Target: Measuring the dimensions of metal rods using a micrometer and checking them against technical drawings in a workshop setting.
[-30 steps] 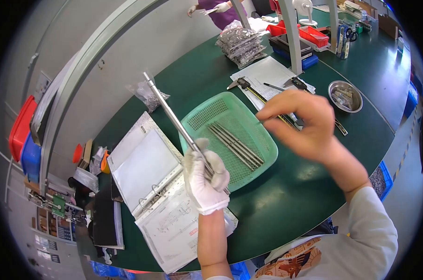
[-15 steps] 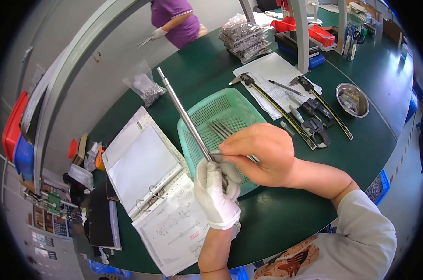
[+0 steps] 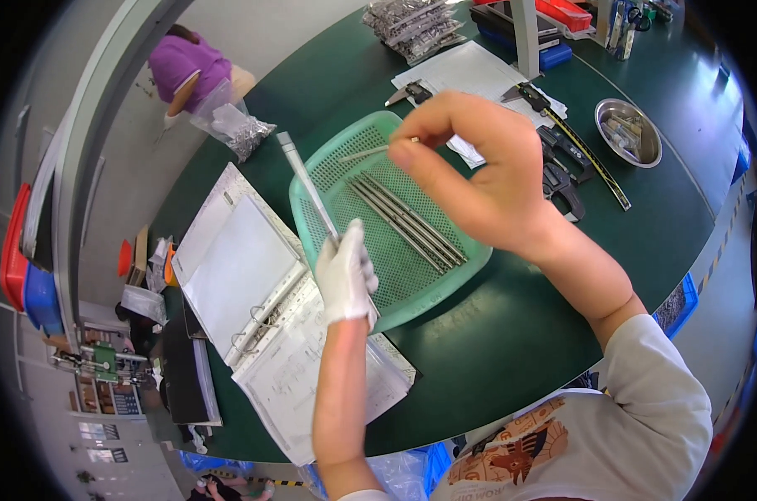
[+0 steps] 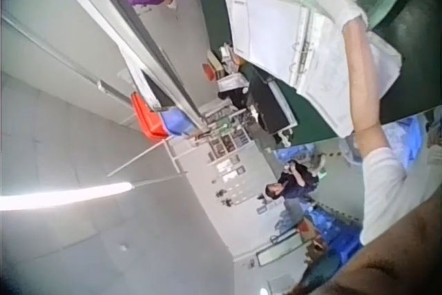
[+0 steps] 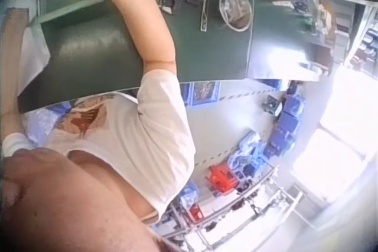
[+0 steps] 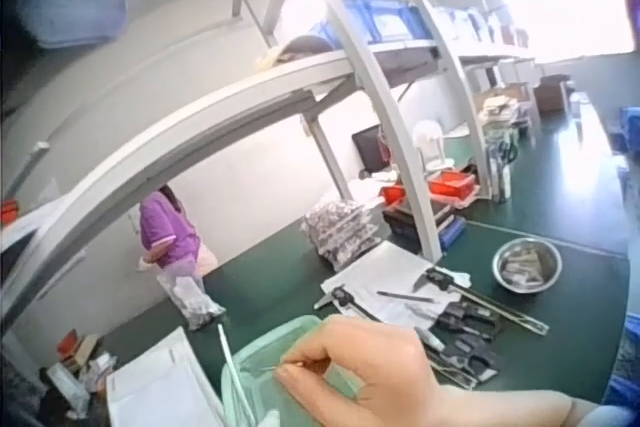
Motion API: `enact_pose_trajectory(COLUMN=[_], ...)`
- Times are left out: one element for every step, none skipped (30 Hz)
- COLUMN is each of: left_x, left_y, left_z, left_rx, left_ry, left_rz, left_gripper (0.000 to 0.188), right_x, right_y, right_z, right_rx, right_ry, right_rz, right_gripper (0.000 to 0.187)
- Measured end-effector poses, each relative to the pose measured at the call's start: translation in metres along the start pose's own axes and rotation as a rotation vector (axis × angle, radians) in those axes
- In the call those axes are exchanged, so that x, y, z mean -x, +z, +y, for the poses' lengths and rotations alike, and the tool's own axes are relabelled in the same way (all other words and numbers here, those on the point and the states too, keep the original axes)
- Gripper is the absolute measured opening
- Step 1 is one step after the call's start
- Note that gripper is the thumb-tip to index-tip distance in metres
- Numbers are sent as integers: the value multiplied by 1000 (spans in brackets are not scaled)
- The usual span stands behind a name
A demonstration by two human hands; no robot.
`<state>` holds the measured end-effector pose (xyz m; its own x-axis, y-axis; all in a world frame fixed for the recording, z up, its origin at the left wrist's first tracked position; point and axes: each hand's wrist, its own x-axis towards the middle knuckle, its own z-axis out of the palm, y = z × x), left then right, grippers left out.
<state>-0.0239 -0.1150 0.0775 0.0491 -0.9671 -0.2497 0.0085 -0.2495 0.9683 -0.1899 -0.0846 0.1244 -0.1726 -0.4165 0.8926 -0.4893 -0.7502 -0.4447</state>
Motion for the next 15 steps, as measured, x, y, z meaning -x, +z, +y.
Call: enact_pose_trajectory(left_x=[-9,-17,-24,-32,-37,-38,-37,-36,-38,-42,-47,-52,-52,-50,-59], left_y=[7,12,15,17,20,23,28,33,29,30,30,29,32,35,30], left_z=[-7,-13,-18,-21,-23,-25,-28,-32,-36,-42,-45,-48,-47,-47,-58], left_rx=[-109,-216,-216,-243,-267,-265,-286,-306,-318,-319,-355,-321,-328,-382,-399], left_ry=[-58,-115,-112,-250,-387,-384,-362,-340,-357,-340,-344,-379,-400,-422,-394], left_rz=[-1,-1,5,-23,-49,-38,-31,-21,3,21,0,-12,-38,5,39], left_gripper=[25,26,26,24,23,23,23,25,32,32,35,34,34,33,31], right_x=[-3,-5,-6,-8,-11,-12,-13,-15,-19,-19,-19,-18,-18,-17,-18], right_y=[-2,-4,-8,-12,-16,-18,-20,-22,-19,-21,-22,-22,-25,-24,-22], right_z=[0,1,2,2,3,3,4,6,1,-1,1,3,1,4,1], right_rx=[-11,-23,-42,-48,-45,-46,-58,-67,-108,-131,-156,-182,-191,-183,-190], right_ry=[7,12,15,10,2,-2,-7,11,16,68,90,112,186,183,190], right_rz=[7,14,26,26,51,77,76,138,204,202,199,192,163,152,139], right_gripper=[5,5,5,5,5,6,6,5,6,5,4,4,3,3,3])
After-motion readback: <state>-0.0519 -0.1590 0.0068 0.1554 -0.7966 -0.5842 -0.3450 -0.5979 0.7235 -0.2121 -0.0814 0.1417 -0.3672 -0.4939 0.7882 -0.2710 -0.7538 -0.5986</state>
